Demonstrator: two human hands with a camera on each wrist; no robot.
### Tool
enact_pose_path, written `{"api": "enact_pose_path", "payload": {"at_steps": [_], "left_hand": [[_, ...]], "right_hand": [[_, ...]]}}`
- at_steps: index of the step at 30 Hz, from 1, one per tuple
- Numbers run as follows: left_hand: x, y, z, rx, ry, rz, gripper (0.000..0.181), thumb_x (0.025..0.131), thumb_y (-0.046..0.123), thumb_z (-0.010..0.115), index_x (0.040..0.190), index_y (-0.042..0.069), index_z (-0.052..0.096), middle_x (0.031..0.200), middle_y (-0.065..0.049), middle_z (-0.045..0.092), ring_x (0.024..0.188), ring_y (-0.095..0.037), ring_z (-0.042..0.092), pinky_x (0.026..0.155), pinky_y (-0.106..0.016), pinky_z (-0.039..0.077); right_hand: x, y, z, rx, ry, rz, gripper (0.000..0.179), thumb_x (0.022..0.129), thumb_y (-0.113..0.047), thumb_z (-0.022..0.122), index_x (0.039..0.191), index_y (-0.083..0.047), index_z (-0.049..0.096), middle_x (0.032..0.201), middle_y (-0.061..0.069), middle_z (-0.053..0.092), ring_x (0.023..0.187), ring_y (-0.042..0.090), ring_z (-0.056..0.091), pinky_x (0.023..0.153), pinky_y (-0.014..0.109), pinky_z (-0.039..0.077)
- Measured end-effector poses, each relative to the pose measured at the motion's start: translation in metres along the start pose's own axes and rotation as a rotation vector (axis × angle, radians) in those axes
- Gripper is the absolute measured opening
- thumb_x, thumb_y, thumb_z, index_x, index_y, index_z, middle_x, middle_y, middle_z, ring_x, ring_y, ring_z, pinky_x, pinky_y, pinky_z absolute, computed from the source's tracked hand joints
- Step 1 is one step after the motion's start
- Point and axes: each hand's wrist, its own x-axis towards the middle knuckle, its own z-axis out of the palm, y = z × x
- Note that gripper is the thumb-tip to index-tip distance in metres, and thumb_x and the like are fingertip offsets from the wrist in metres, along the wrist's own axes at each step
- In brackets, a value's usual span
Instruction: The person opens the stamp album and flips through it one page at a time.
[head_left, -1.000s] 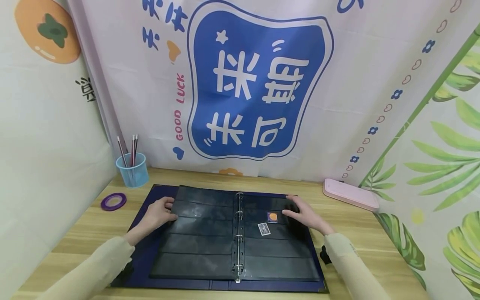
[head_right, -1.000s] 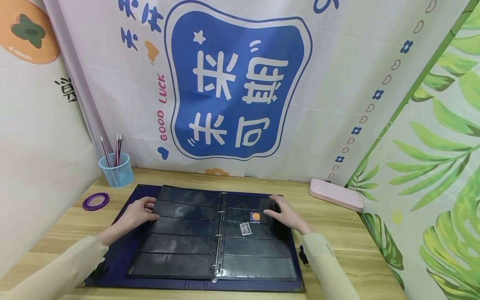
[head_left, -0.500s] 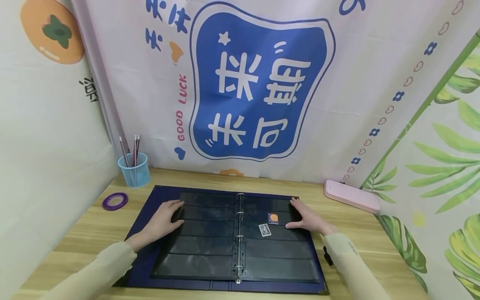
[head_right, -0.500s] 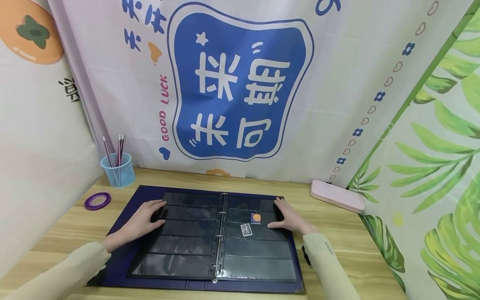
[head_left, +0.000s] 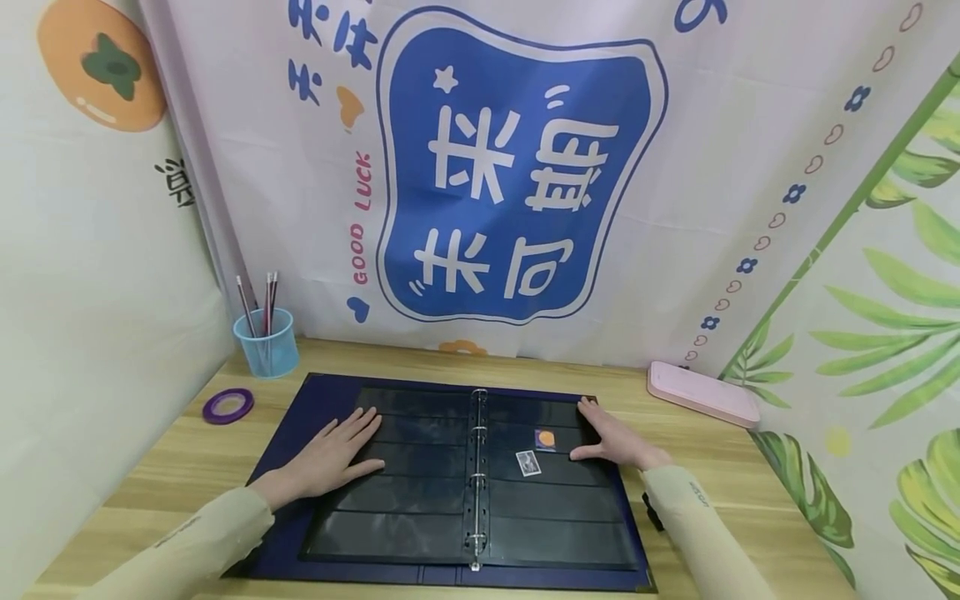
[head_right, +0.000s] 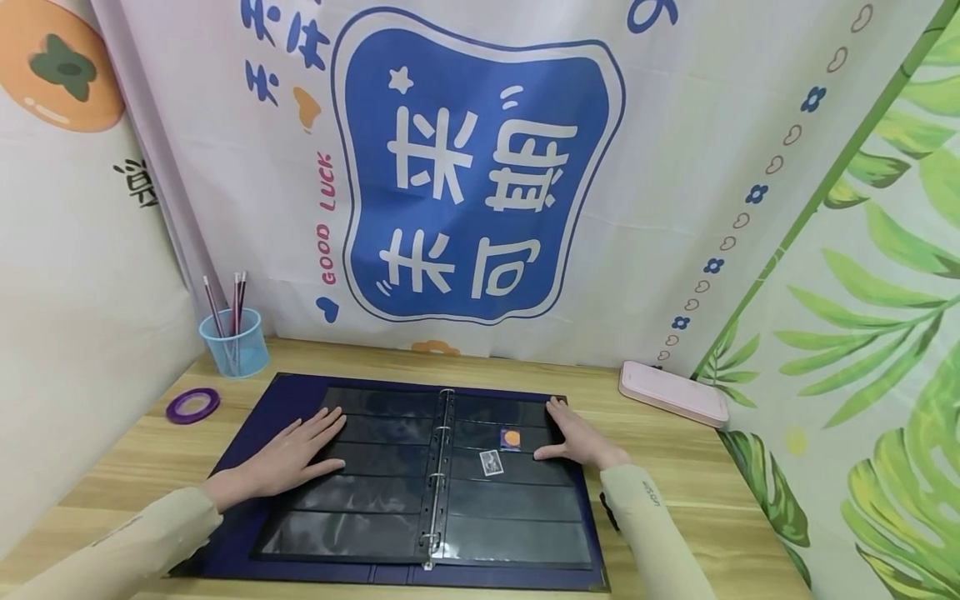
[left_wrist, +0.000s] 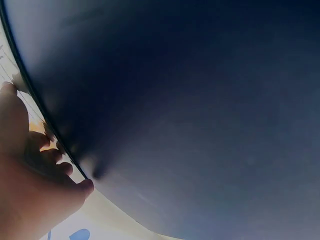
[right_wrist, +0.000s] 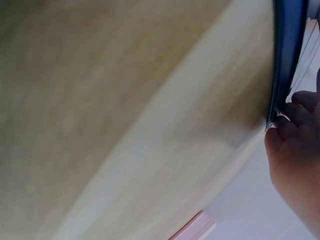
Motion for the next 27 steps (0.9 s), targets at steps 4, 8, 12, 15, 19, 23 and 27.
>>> {"api": "enact_pose_path", "payload": {"at_steps": [4,8,12,15,19,23,27], "left_hand": [[-0.0007,-0.0004,0.0008,0.000,-0.001,0.002,0.079,0.096,0.056,0.054,0.151,0.001,0.040,0.159,-0.020,0.035,0.147,-0.043,0.032,0.113,-0.067,0.029],[-0.0003,-0.0020,0.0025,-0.003,-0.003,-0.006,0.079,0.096,0.056,0.055,0.151,0.001,0.039,0.159,-0.020,0.034,0.147,-0.043,0.031,0.114,-0.067,0.028],[0.0005,-0.0021,0.0033,-0.001,-0.006,-0.001,0.080,0.096,0.057,0.054,0.151,0.002,0.039,0.159,-0.020,0.034,0.147,-0.043,0.032,0.113,-0.067,0.029],[0.0005,-0.0014,0.0031,-0.004,-0.009,0.000,0.080,0.095,0.058,0.054,0.151,0.002,0.040,0.159,-0.020,0.035,0.147,-0.044,0.032,0.113,-0.067,0.029],[0.0002,-0.0008,0.0026,-0.011,-0.008,-0.005,0.080,0.095,0.057,0.055,0.151,0.001,0.039,0.159,-0.021,0.034,0.147,-0.044,0.032,0.113,-0.067,0.028],[0.0005,-0.0006,0.0028,-0.011,-0.011,-0.003,0.080,0.095,0.057,0.055,0.151,0.001,0.039,0.159,-0.021,0.034,0.147,-0.044,0.032,0.113,-0.068,0.028],[0.0015,-0.0008,0.0033,-0.005,-0.009,0.000,0.081,0.095,0.058,0.054,0.151,0.001,0.040,0.159,-0.021,0.035,0.147,-0.044,0.033,0.113,-0.068,0.029]], "right_hand": [[0.0003,-0.0027,-0.0015,-0.001,-0.005,0.006,0.104,0.086,-0.049,0.073,0.155,0.007,0.020,0.163,0.028,0.014,0.151,0.047,0.018,0.119,0.062,0.023],[0.0006,-0.0039,-0.0011,-0.004,-0.002,0.006,0.104,0.085,-0.051,0.073,0.155,0.007,0.021,0.163,0.028,0.015,0.150,0.047,0.019,0.119,0.062,0.024],[0.0002,-0.0023,0.0006,-0.016,0.001,0.027,0.104,0.085,-0.053,0.072,0.156,0.004,0.021,0.164,0.025,0.015,0.151,0.044,0.020,0.119,0.061,0.024],[-0.0003,-0.0009,0.0024,-0.004,0.010,0.027,0.104,0.085,-0.052,0.072,0.156,0.003,0.021,0.165,0.024,0.015,0.151,0.044,0.020,0.119,0.061,0.024],[-0.0010,-0.0007,0.0038,0.016,0.031,0.013,0.103,0.085,-0.050,0.073,0.155,0.005,0.023,0.164,0.026,0.017,0.150,0.046,0.021,0.118,0.062,0.025],[-0.0017,-0.0015,0.0046,0.007,0.051,0.009,0.101,0.084,-0.050,0.075,0.154,0.005,0.027,0.162,0.027,0.021,0.149,0.047,0.025,0.117,0.062,0.027],[-0.0023,-0.0025,0.0047,-0.005,0.085,-0.008,0.100,0.082,-0.050,0.077,0.152,0.005,0.032,0.159,0.027,0.029,0.146,0.047,0.031,0.115,0.061,0.032]]}}
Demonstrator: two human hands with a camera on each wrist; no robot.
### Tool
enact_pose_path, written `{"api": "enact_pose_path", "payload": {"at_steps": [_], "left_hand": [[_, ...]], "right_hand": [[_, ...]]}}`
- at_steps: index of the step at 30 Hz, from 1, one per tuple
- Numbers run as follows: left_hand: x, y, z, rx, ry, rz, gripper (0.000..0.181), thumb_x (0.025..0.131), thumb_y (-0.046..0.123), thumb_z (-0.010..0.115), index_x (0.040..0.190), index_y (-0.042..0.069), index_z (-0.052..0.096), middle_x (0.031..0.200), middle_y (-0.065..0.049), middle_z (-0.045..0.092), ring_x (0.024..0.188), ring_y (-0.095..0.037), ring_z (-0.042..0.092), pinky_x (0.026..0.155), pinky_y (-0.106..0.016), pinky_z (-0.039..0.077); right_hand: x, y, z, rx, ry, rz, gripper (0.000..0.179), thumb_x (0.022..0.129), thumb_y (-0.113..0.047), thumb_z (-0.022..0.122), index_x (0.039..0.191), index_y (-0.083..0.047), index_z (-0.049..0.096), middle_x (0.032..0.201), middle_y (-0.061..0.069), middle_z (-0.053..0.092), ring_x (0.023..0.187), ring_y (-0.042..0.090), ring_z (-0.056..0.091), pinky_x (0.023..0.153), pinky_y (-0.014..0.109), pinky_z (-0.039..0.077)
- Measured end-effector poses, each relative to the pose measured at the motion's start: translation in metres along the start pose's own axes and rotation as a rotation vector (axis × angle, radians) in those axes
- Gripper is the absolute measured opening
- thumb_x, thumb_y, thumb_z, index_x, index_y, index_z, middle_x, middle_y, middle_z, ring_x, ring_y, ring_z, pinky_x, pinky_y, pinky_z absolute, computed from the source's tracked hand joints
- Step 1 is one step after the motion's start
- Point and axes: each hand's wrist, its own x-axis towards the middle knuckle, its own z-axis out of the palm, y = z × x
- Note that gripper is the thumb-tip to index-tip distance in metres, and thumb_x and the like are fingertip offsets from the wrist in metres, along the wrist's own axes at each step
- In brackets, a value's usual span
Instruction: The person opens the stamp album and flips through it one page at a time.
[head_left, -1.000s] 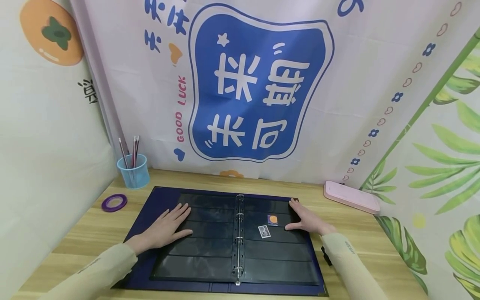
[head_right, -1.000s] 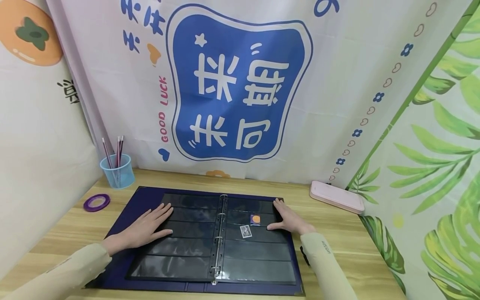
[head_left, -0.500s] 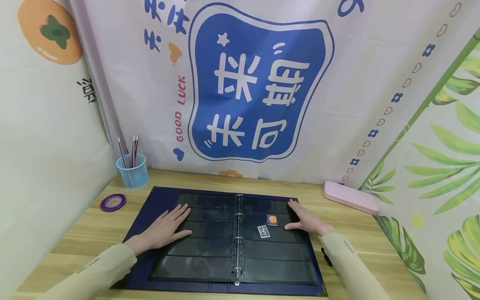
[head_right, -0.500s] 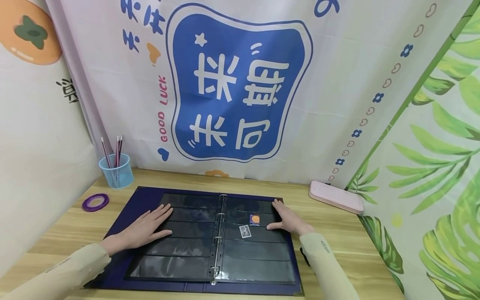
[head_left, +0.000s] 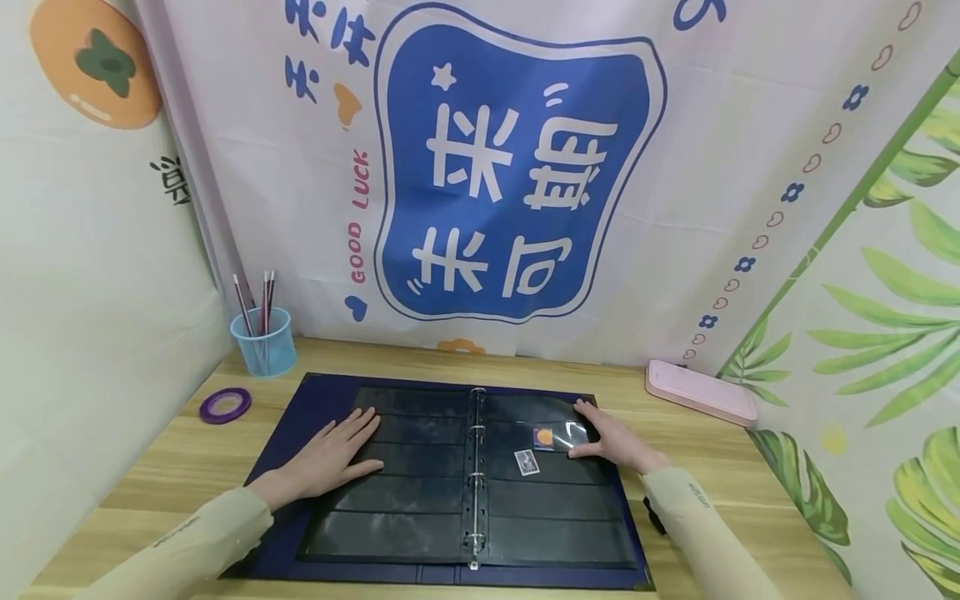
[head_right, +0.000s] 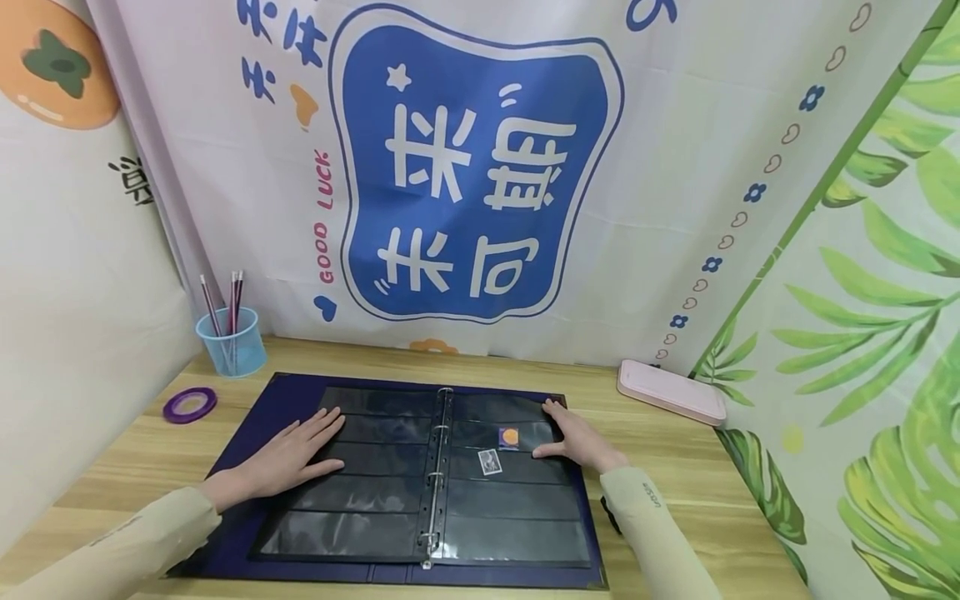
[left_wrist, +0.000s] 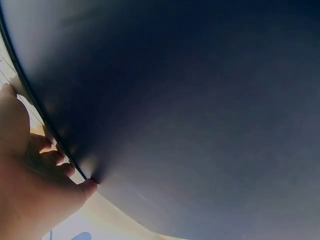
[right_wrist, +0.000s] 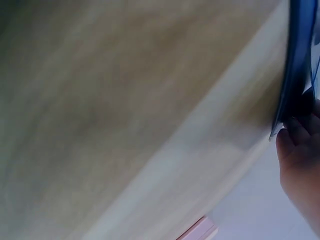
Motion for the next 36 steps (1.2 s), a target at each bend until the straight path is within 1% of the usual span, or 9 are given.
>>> {"api": "enact_pose_path", "payload": {"at_steps": [9,14,19,22,24,28,30,33,36], "left_hand": [[0.000,0.000,0.000,-0.008,0.006,-0.003,0.079,0.095,0.055,0.056,0.150,0.001,0.040,0.159,-0.021,0.035,0.147,-0.044,0.033,0.113,-0.068,0.029],[0.000,-0.001,0.002,-0.009,-0.001,0.000,0.080,0.095,0.057,0.055,0.151,0.001,0.040,0.159,-0.021,0.035,0.147,-0.044,0.033,0.113,-0.068,0.029],[0.001,-0.002,0.001,-0.011,0.000,0.000,0.080,0.095,0.058,0.054,0.151,0.001,0.039,0.159,-0.021,0.034,0.147,-0.044,0.032,0.113,-0.068,0.028],[0.002,-0.002,0.000,-0.005,0.001,0.005,0.081,0.095,0.058,0.054,0.151,0.001,0.039,0.159,-0.021,0.034,0.147,-0.044,0.032,0.113,-0.068,0.029],[0.002,-0.003,-0.001,-0.001,-0.003,0.008,0.081,0.095,0.058,0.054,0.151,0.001,0.039,0.159,-0.021,0.034,0.147,-0.044,0.032,0.113,-0.067,0.029],[0.003,-0.005,-0.002,0.000,-0.015,0.013,0.081,0.095,0.058,0.055,0.151,0.001,0.039,0.159,-0.021,0.035,0.146,-0.044,0.033,0.112,-0.067,0.030],[0.003,-0.005,-0.002,-0.001,-0.019,0.016,0.081,0.095,0.058,0.055,0.151,0.001,0.040,0.159,-0.022,0.035,0.146,-0.044,0.033,0.112,-0.067,0.031],[0.002,-0.006,-0.002,-0.001,-0.022,0.019,0.081,0.095,0.057,0.055,0.151,0.001,0.040,0.159,-0.022,0.035,0.146,-0.044,0.033,0.112,-0.067,0.031],[0.002,-0.006,-0.003,-0.002,-0.021,0.021,0.080,0.095,0.056,0.056,0.151,0.001,0.040,0.159,-0.022,0.035,0.146,-0.044,0.033,0.112,-0.067,0.031]], "right_hand": [[0.000,-0.005,-0.003,-0.098,0.084,-0.054,0.097,0.075,-0.052,0.082,0.143,0.007,0.047,0.144,0.026,0.053,0.129,0.046,0.051,0.106,0.058,0.043],[-0.003,-0.010,-0.007,-0.065,0.066,-0.011,0.098,0.076,-0.047,0.083,0.144,0.010,0.043,0.150,0.030,0.043,0.136,0.050,0.042,0.110,0.062,0.038],[-0.004,-0.012,-0.013,0.009,0.096,0.022,0.096,0.078,-0.033,0.085,0.147,0.012,0.036,0.155,0.034,0.031,0.141,0.053,0.032,0.112,0.064,0.033],[-0.008,-0.015,-0.015,0.041,0.120,0.068,0.096,0.080,-0.026,0.084,0.149,0.012,0.029,0.152,0.037,0.032,0.130,0.050,0.047,0.107,0.061,0.040],[-0.011,-0.017,-0.016,0.059,0.137,0.110,0.094,0.081,-0.022,0.083,0.148,0.015,0.028,0.145,0.038,0.040,0.118,0.046,0.056,0.103,0.059,0.045],[-0.020,-0.021,-0.021,0.184,0.126,0.174,0.079,0.085,-0.015,0.077,0.140,0.021,0.033,0.123,0.037,0.059,0.092,0.034,0.068,0.083,0.049,0.057],[-0.025,-0.022,-0.025,0.282,0.086,0.182,0.062,0.090,-0.011,0.070,0.132,0.023,0.039,0.108,0.033,0.065,0.084,0.027,0.069,0.074,0.043,0.060],[-0.031,-0.024,-0.034,0.435,-0.003,0.166,0.035,0.098,-0.008,0.057,0.117,0.020,0.047,0.089,0.019,0.063,0.071,0.015,0.062,0.065,0.033,0.060],[-0.032,-0.026,-0.043,0.538,-0.073,0.154,0.023,0.102,-0.010,0.049,0.106,0.013,0.048,0.081,0.003,0.053,0.067,0.008,0.055,0.064,0.027,0.058]]}}
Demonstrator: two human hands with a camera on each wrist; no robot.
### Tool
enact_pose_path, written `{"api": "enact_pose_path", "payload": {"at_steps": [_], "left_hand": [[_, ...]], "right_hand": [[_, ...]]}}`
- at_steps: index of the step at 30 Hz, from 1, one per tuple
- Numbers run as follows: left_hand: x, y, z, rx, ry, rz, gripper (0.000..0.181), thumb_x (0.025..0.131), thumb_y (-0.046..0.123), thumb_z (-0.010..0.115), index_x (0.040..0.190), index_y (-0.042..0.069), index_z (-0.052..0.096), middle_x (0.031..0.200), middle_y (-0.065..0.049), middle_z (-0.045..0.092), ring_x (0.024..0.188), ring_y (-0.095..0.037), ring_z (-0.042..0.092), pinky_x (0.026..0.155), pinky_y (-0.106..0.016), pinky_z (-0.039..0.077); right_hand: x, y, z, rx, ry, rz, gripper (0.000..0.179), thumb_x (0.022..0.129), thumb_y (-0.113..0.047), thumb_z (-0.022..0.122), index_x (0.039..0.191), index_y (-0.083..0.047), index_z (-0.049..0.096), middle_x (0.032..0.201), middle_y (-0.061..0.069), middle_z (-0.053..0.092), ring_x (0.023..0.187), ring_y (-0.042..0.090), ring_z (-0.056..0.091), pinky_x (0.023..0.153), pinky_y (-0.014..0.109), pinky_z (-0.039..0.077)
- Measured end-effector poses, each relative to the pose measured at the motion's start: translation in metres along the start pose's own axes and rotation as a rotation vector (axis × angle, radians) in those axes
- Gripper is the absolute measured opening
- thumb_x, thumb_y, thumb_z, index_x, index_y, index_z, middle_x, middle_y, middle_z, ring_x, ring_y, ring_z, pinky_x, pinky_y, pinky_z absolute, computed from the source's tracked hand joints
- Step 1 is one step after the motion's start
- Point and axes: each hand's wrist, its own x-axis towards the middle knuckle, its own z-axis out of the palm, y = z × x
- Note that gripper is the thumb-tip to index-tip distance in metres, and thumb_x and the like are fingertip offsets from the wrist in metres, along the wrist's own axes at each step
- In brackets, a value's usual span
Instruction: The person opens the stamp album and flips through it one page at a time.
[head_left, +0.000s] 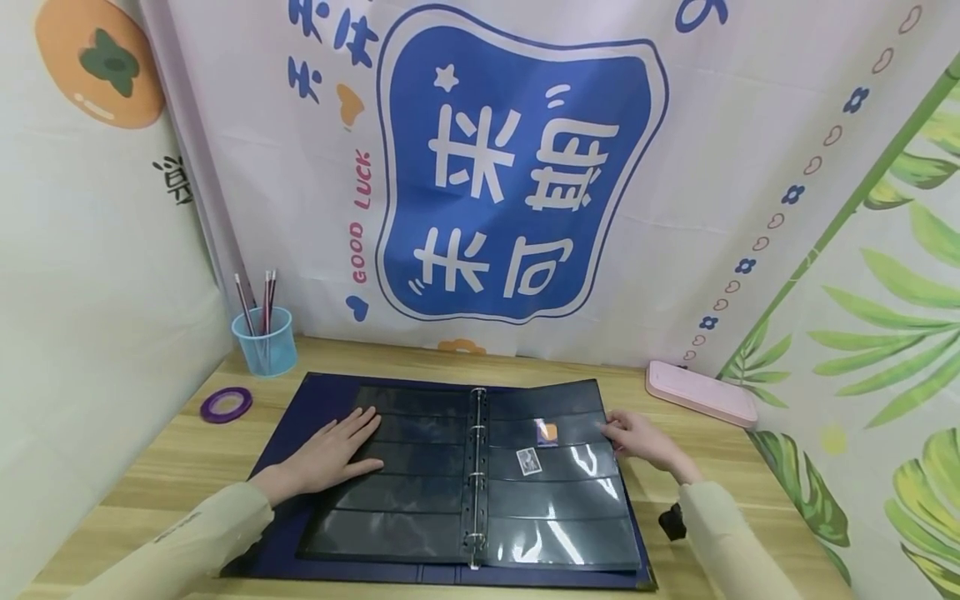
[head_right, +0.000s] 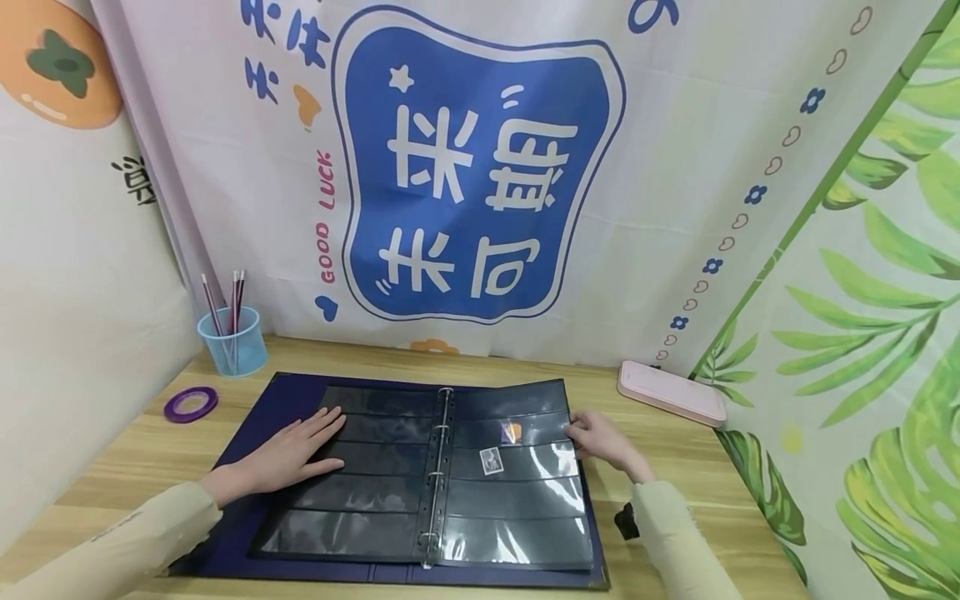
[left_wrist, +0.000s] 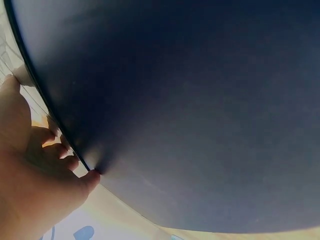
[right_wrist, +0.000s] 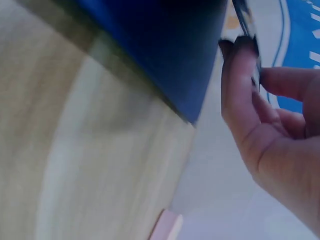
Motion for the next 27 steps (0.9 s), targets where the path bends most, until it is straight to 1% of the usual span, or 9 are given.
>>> {"api": "enact_pose_path", "payload": {"at_steps": [2,5,11,14,16,19,21,25,27], "left_hand": [[0.000,0.000,0.000,-0.002,0.003,0.000,0.080,0.095,0.056,0.056,0.151,0.001,0.040,0.159,-0.022,0.035,0.146,-0.044,0.033,0.112,-0.067,0.031],[0.000,0.000,0.000,-0.002,0.008,0.004,0.080,0.095,0.056,0.056,0.150,0.001,0.040,0.158,-0.022,0.035,0.146,-0.044,0.033,0.112,-0.067,0.032],[-0.001,0.001,0.000,-0.004,0.007,0.001,0.080,0.095,0.056,0.055,0.150,0.000,0.040,0.158,-0.022,0.035,0.146,-0.045,0.033,0.112,-0.067,0.031],[-0.001,0.000,0.000,-0.001,0.009,0.000,0.080,0.095,0.056,0.055,0.150,0.000,0.040,0.159,-0.022,0.035,0.146,-0.045,0.033,0.112,-0.066,0.031],[-0.001,0.001,0.000,0.001,0.009,0.000,0.080,0.095,0.056,0.055,0.151,0.000,0.040,0.159,-0.022,0.035,0.146,-0.044,0.033,0.112,-0.066,0.032],[-0.001,0.001,0.000,0.001,0.005,0.000,0.081,0.095,0.057,0.055,0.151,0.000,0.039,0.159,-0.022,0.035,0.146,-0.044,0.033,0.112,-0.066,0.031],[-0.001,0.001,0.000,-0.004,0.000,-0.002,0.081,0.095,0.057,0.054,0.151,0.001,0.039,0.159,-0.022,0.034,0.146,-0.044,0.033,0.112,-0.067,0.031],[-0.001,0.001,0.000,-0.006,0.001,-0.002,0.081,0.095,0.057,0.054,0.151,0.001,0.039,0.159,-0.022,0.034,0.146,-0.045,0.033,0.112,-0.067,0.031],[-0.001,0.001,0.000,-0.002,0.005,-0.002,0.081,0.095,0.057,0.055,0.151,0.001,0.039,0.159,-0.022,0.035,0.146,-0.044,0.033,0.112,-0.067,0.032]], "right_hand": [[-0.001,-0.005,-0.004,0.040,-0.027,-0.006,0.023,0.103,-0.010,0.046,0.108,0.012,0.048,0.082,0.000,0.051,0.069,0.006,0.054,0.064,0.025,0.057],[0.000,-0.015,-0.008,0.068,-0.040,-0.006,0.023,0.104,-0.011,0.044,0.110,0.011,0.044,0.083,-0.001,0.046,0.067,0.005,0.050,0.061,0.023,0.054],[0.001,-0.041,-0.016,0.030,-0.018,-0.025,0.027,0.106,-0.013,0.039,0.118,0.012,0.041,0.079,-0.001,0.039,0.061,0.006,0.041,0.055,0.022,0.047],[0.002,-0.057,-0.019,0.012,-0.001,-0.032,0.027,0.107,-0.013,0.039,0.115,0.012,0.044,0.075,-0.001,0.040,0.059,0.006,0.044,0.054,0.022,0.050],[0.003,-0.068,-0.020,0.003,0.003,-0.042,0.028,0.106,-0.013,0.040,0.113,0.013,0.047,0.074,-0.001,0.046,0.059,0.006,0.052,0.055,0.024,0.054],[0.005,-0.086,-0.021,-0.021,0.013,-0.055,0.031,0.106,-0.012,0.040,0.117,0.015,0.049,0.075,0.000,0.053,0.062,0.007,0.061,0.058,0.026,0.058],[0.006,-0.097,-0.021,-0.045,0.028,-0.058,0.035,0.105,-0.012,0.041,0.124,0.016,0.049,0.073,-0.001,0.053,0.062,0.007,0.061,0.059,0.026,0.059],[0.009,-0.119,-0.021,-0.086,0.061,-0.058,0.040,0.105,-0.013,0.041,0.132,0.016,0.046,0.070,-0.002,0.045,0.059,0.009,0.054,0.058,0.025,0.057],[0.010,-0.129,-0.020,-0.099,0.068,-0.057,0.041,0.105,-0.014,0.042,0.134,0.015,0.046,0.073,0.001,0.048,0.060,0.010,0.055,0.058,0.025,0.057]]}}
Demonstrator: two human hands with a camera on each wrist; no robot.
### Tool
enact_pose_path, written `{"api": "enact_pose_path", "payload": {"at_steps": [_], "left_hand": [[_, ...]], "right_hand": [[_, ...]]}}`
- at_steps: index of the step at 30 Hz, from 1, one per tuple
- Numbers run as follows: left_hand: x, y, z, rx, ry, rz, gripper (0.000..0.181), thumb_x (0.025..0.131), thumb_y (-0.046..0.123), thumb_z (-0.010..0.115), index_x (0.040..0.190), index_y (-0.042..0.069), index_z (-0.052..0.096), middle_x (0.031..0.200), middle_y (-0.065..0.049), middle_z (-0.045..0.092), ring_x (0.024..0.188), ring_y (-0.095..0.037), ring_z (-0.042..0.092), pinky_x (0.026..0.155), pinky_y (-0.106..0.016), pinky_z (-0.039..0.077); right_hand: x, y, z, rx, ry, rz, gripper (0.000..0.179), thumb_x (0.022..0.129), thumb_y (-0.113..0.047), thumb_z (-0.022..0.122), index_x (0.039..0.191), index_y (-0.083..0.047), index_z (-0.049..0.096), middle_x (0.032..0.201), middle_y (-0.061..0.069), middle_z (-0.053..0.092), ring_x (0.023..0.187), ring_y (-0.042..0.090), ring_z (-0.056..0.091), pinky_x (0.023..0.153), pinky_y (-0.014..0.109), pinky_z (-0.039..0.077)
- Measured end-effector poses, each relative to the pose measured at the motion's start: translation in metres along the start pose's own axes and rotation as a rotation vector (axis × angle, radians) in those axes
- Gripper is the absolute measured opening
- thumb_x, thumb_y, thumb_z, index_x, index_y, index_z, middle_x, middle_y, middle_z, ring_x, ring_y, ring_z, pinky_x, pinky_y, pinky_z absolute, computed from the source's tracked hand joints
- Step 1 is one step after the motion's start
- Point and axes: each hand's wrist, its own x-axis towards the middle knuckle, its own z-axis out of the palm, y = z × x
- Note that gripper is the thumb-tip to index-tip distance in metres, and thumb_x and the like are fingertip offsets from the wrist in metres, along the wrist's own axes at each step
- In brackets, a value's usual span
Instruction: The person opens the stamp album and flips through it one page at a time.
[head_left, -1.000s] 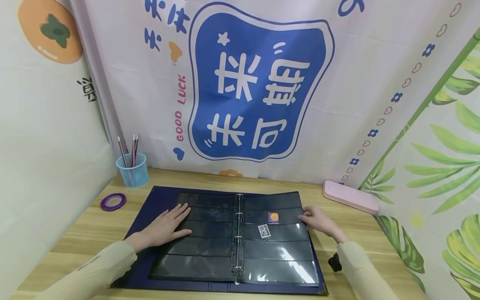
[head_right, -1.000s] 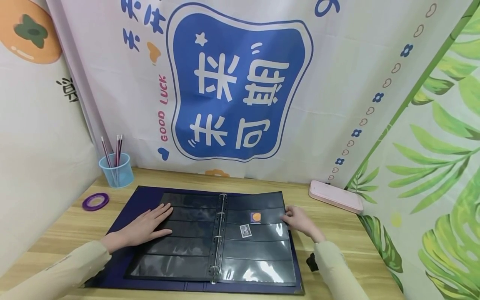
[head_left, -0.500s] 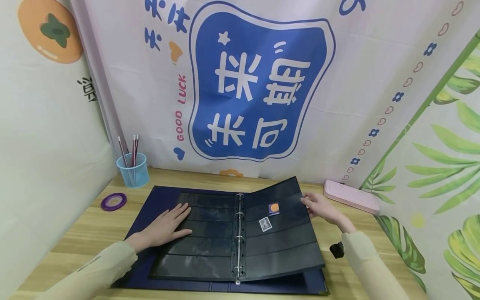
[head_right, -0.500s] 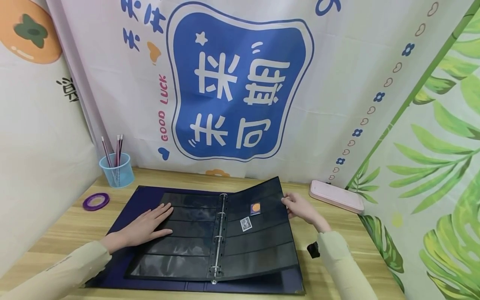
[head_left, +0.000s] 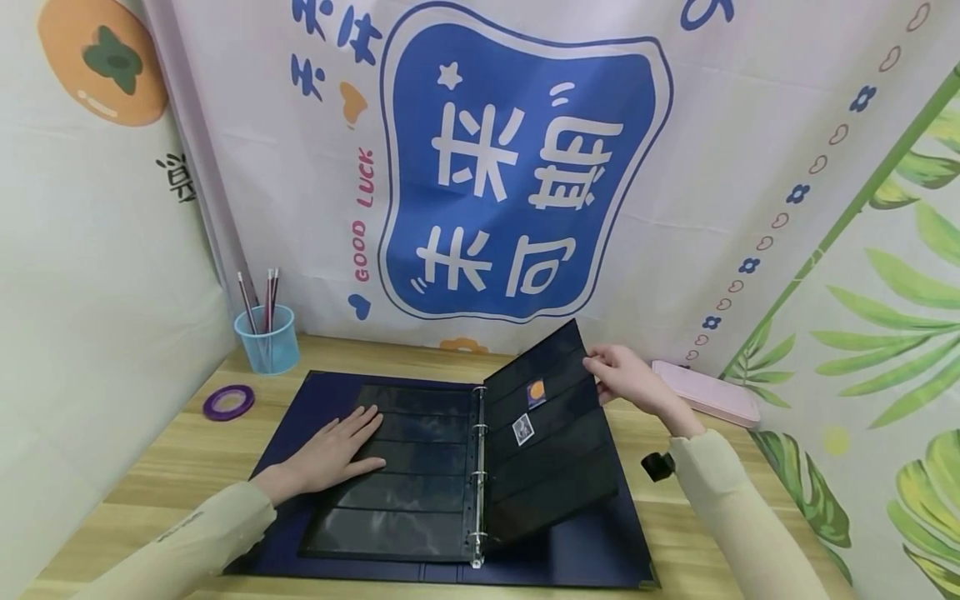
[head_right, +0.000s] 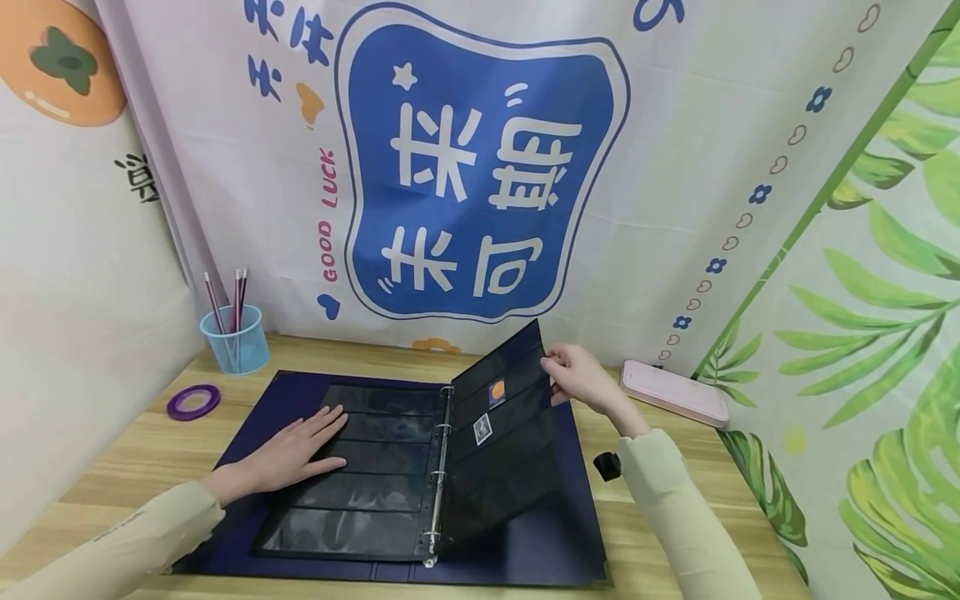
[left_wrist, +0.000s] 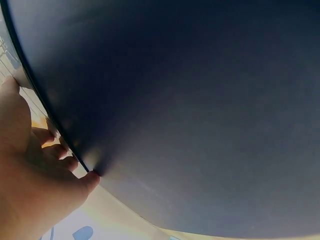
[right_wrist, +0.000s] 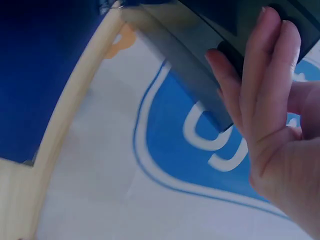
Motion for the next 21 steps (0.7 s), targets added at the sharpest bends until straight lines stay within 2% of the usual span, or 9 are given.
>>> {"api": "enact_pose_path", "payload": {"at_steps": [5,7,12,18,21], "left_hand": [[-0.001,0.000,0.000,0.007,0.007,0.000,0.080,0.095,0.055,0.056,0.151,0.000,0.040,0.158,-0.022,0.035,0.146,-0.044,0.034,0.112,-0.067,0.031],[-0.001,0.000,0.001,0.006,0.006,0.000,0.080,0.095,0.056,0.056,0.151,0.001,0.040,0.158,-0.022,0.035,0.146,-0.044,0.033,0.112,-0.067,0.031],[-0.001,-0.001,0.002,-0.002,0.004,-0.003,0.081,0.095,0.057,0.055,0.151,0.001,0.039,0.159,-0.022,0.035,0.146,-0.044,0.033,0.112,-0.067,0.030],[0.000,-0.002,0.003,0.001,0.005,-0.001,0.081,0.095,0.057,0.055,0.151,0.001,0.039,0.159,-0.021,0.035,0.147,-0.044,0.033,0.112,-0.067,0.031],[0.001,-0.003,0.002,-0.002,0.001,0.002,0.081,0.095,0.057,0.055,0.151,0.001,0.039,0.159,-0.022,0.035,0.146,-0.044,0.033,0.112,-0.067,0.031]], "right_hand": [[0.007,-0.019,0.001,-0.023,-0.015,0.011,0.047,0.105,-0.016,0.042,0.142,0.012,0.041,0.086,0.007,0.054,0.064,0.011,0.057,0.062,0.024,0.058],[0.010,-0.025,0.002,-0.014,-0.028,0.020,0.048,0.106,-0.017,0.041,0.145,0.011,0.038,0.081,0.004,0.052,0.062,0.010,0.056,0.061,0.023,0.057],[0.018,-0.037,0.003,0.027,-0.054,0.015,0.042,0.106,-0.017,0.040,0.138,0.010,0.045,0.072,-0.001,0.046,0.058,0.008,0.055,0.059,0.020,0.056],[0.023,-0.032,0.014,0.074,-0.045,-0.005,0.044,0.108,-0.025,0.041,0.138,0.005,0.046,0.080,0.000,0.051,0.067,0.010,0.053,0.065,0.026,0.056],[0.021,-0.024,0.024,0.133,-0.028,-0.050,0.047,0.108,-0.034,0.039,0.138,0.001,0.046,0.095,0.008,0.057,0.082,0.015,0.060,0.075,0.033,0.058]]}}
